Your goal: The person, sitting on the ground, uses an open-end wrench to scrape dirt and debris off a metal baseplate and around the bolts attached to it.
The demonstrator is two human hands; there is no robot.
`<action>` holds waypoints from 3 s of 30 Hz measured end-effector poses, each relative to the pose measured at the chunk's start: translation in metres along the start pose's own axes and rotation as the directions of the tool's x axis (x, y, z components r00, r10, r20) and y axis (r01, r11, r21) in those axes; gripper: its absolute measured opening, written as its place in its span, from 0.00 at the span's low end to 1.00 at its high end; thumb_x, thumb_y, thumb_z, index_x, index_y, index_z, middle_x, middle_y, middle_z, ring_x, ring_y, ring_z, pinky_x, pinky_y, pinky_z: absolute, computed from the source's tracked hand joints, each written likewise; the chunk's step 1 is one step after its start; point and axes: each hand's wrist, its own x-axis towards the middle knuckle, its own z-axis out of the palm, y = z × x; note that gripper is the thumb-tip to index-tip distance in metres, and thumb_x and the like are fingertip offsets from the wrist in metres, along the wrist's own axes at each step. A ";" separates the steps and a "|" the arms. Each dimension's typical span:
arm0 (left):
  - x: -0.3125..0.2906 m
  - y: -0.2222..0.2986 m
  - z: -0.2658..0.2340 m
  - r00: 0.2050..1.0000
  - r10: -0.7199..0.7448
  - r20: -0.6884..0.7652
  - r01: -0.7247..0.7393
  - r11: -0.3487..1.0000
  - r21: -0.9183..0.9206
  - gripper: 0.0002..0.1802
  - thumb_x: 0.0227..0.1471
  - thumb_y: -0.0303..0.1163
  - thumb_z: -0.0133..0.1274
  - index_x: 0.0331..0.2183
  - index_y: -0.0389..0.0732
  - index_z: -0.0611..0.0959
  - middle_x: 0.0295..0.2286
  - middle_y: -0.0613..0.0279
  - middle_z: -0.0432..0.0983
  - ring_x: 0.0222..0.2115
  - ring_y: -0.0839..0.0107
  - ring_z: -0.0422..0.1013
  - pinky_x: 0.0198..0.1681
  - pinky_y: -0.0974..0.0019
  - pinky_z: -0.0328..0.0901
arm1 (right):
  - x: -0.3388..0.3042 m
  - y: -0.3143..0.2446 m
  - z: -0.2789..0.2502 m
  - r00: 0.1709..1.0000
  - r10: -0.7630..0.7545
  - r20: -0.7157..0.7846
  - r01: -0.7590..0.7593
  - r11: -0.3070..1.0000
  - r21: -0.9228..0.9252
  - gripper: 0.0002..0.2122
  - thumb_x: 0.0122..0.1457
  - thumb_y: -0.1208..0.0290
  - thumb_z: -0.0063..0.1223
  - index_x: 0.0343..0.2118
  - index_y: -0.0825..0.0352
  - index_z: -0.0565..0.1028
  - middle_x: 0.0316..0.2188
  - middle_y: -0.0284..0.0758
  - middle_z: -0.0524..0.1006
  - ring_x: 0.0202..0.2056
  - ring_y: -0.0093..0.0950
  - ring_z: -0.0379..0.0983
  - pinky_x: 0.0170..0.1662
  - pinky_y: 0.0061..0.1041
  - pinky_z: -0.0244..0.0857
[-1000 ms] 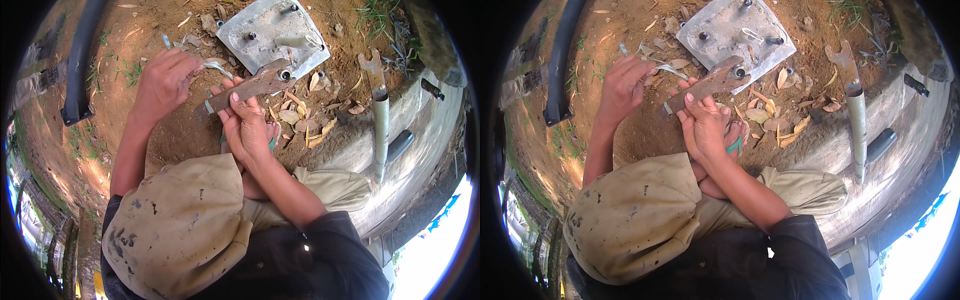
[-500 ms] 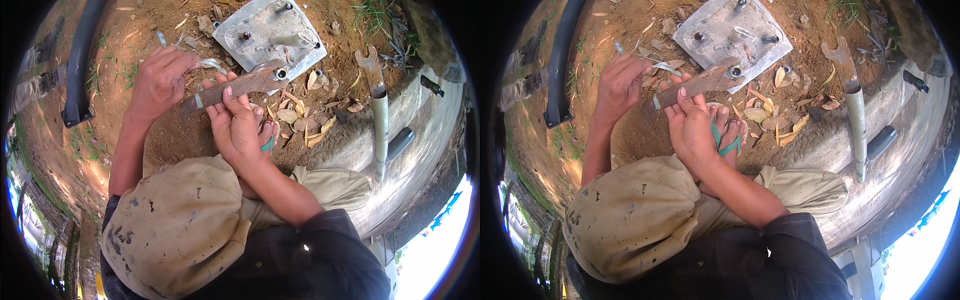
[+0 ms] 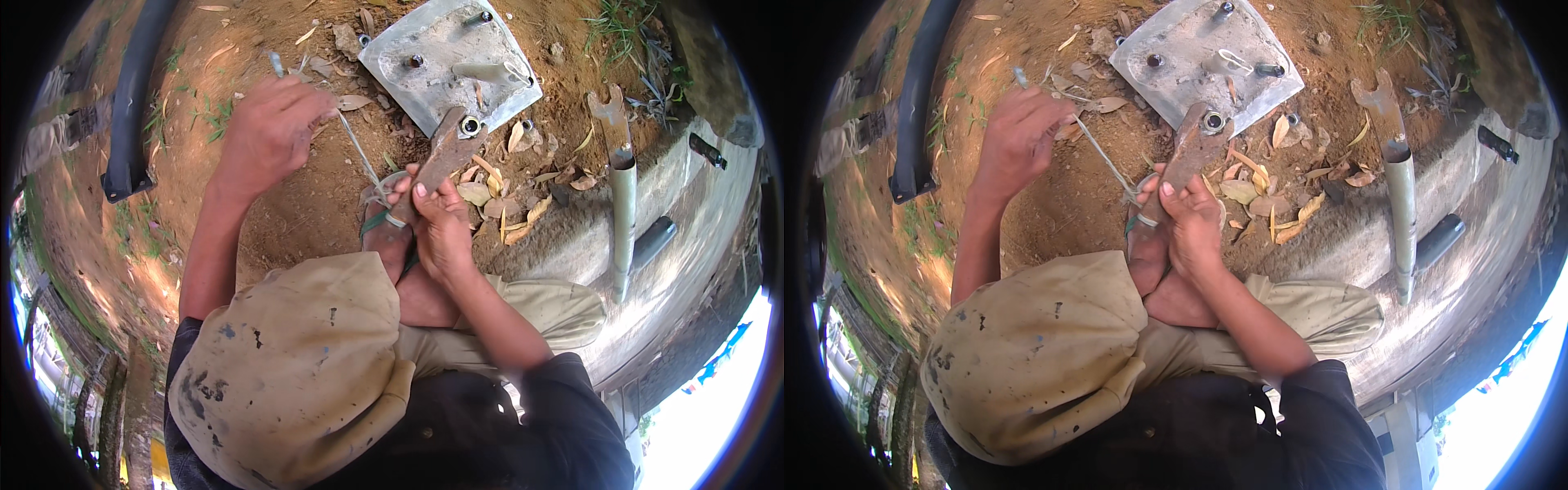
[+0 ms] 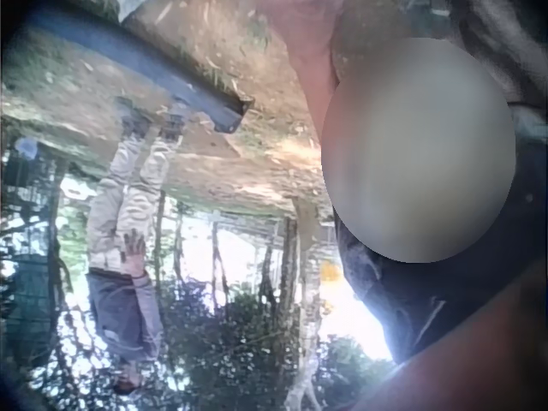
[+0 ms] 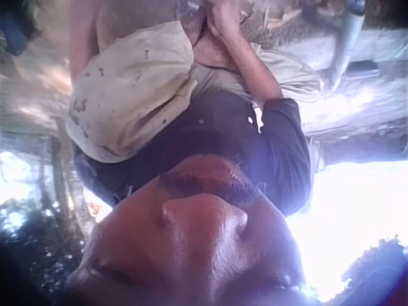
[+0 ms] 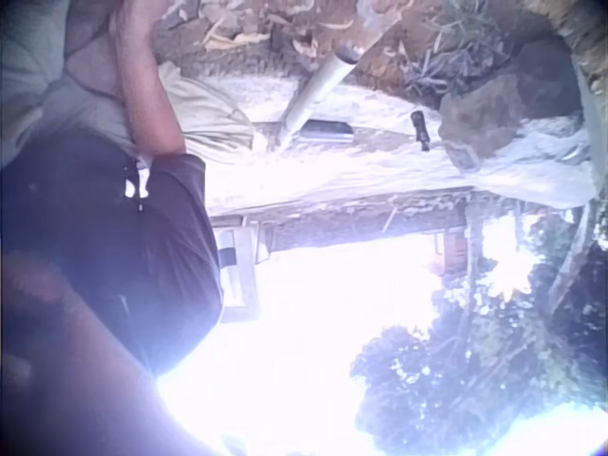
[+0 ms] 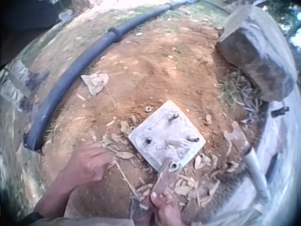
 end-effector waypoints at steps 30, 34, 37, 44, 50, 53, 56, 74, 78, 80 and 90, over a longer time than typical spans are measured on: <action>-0.001 0.010 0.011 0.999 -0.044 0.012 0.045 0.998 -0.033 0.14 0.39 0.16 0.56 0.33 0.37 0.83 0.28 0.56 0.78 0.30 0.56 0.74 0.35 0.56 0.67 | 0.015 0.004 0.048 0.998 0.057 0.040 -0.066 0.944 0.323 0.17 0.73 0.75 0.43 0.62 0.68 0.63 0.58 0.45 0.74 0.57 0.41 0.75 0.58 0.38 0.73; 0.003 0.010 0.009 0.999 -0.040 -0.007 0.040 0.999 -0.025 0.14 0.38 0.15 0.56 0.33 0.37 0.83 0.28 0.56 0.79 0.31 0.56 0.74 0.35 0.56 0.67 | 0.017 0.003 0.050 0.998 0.044 0.034 -0.052 0.941 0.336 0.17 0.73 0.75 0.43 0.62 0.67 0.63 0.59 0.45 0.74 0.57 0.40 0.75 0.58 0.38 0.73; 0.003 0.011 0.011 1.000 -0.029 -0.007 0.029 0.999 -0.030 0.14 0.39 0.15 0.55 0.33 0.37 0.83 0.28 0.56 0.79 0.31 0.56 0.74 0.36 0.56 0.67 | 0.017 0.003 0.047 0.999 0.028 0.034 -0.037 0.947 0.318 0.16 0.73 0.74 0.43 0.62 0.68 0.64 0.57 0.44 0.75 0.56 0.41 0.76 0.57 0.37 0.74; -0.002 0.009 0.011 0.998 0.000 0.069 0.004 0.998 -0.058 0.10 0.43 0.20 0.57 0.33 0.39 0.83 0.28 0.57 0.79 0.32 0.58 0.75 0.36 0.57 0.67 | 0.006 -0.039 -0.030 0.991 0.107 0.083 -0.087 0.972 -0.216 0.11 0.71 0.74 0.48 0.51 0.71 0.74 0.37 0.37 0.81 0.37 0.29 0.80 0.45 0.27 0.75; -0.026 0.076 0.076 0.948 0.142 0.284 -0.034 0.935 -0.352 0.07 0.54 0.33 0.58 0.30 0.40 0.81 0.27 0.60 0.77 0.32 0.59 0.75 0.38 0.57 0.67 | 0.002 -0.161 -0.066 0.973 0.202 0.107 0.012 0.423 -0.906 0.14 0.74 0.64 0.43 0.36 0.67 0.77 0.20 0.26 0.73 0.21 0.16 0.67 0.25 0.19 0.59; -0.019 0.076 0.083 0.967 0.104 0.231 -0.022 0.942 -0.336 0.10 0.57 0.37 0.58 0.30 0.40 0.81 0.26 0.59 0.77 0.32 0.58 0.74 0.37 0.56 0.67 | -0.028 -0.134 -0.061 0.988 0.156 -0.013 -0.099 0.558 -0.824 0.11 0.73 0.65 0.46 0.37 0.65 0.76 0.21 0.25 0.74 0.21 0.16 0.66 0.24 0.18 0.57; -0.016 0.060 0.073 0.958 0.039 0.285 0.038 0.965 -0.259 0.12 0.57 0.38 0.59 0.29 0.39 0.82 0.25 0.57 0.76 0.31 0.56 0.74 0.36 0.56 0.67 | -0.031 -0.072 -0.055 0.987 0.163 -0.004 -0.139 0.830 -0.541 0.10 0.73 0.69 0.48 0.46 0.70 0.76 0.31 0.31 0.79 0.30 0.19 0.75 0.38 0.21 0.70; -0.002 0.022 0.022 0.988 -0.126 0.089 0.136 0.984 -0.115 0.11 0.56 0.35 0.61 0.27 0.39 0.82 0.23 0.58 0.77 0.26 0.56 0.73 0.32 0.55 0.67 | -0.006 -0.015 -0.014 0.998 0.014 -0.064 -0.011 0.999 0.052 0.09 0.71 0.74 0.48 0.49 0.72 0.75 0.35 0.36 0.81 0.34 0.24 0.78 0.42 0.24 0.74; -0.017 0.027 0.037 0.992 -0.023 0.125 0.042 0.988 -0.148 0.12 0.57 0.38 0.60 0.26 0.40 0.81 0.22 0.59 0.75 0.26 0.57 0.73 0.33 0.56 0.67 | -0.035 -0.042 -0.046 0.990 0.066 -0.121 -0.084 0.986 -0.144 0.10 0.72 0.73 0.48 0.48 0.73 0.75 0.31 0.34 0.80 0.31 0.22 0.76 0.38 0.22 0.72; -0.021 0.032 0.044 0.988 -0.051 0.144 0.077 0.980 -0.182 0.09 0.54 0.34 0.63 0.28 0.39 0.83 0.23 0.59 0.76 0.27 0.57 0.73 0.33 0.56 0.66 | -0.048 -0.037 -0.054 0.977 0.019 -0.212 -0.023 1.000 -0.017 0.09 0.72 0.73 0.46 0.47 0.72 0.75 0.30 0.34 0.79 0.29 0.23 0.75 0.38 0.23 0.72; -0.002 0.043 0.044 0.996 -0.049 0.076 0.066 0.970 -0.234 0.08 0.53 0.31 0.64 0.28 0.37 0.84 0.23 0.57 0.77 0.26 0.57 0.72 0.31 0.55 0.66 | -0.036 -0.034 -0.016 0.995 0.062 -0.082 -0.079 0.972 -0.219 0.09 0.74 0.71 0.44 0.48 0.71 0.74 0.30 0.33 0.78 0.28 0.19 0.75 0.31 0.20 0.73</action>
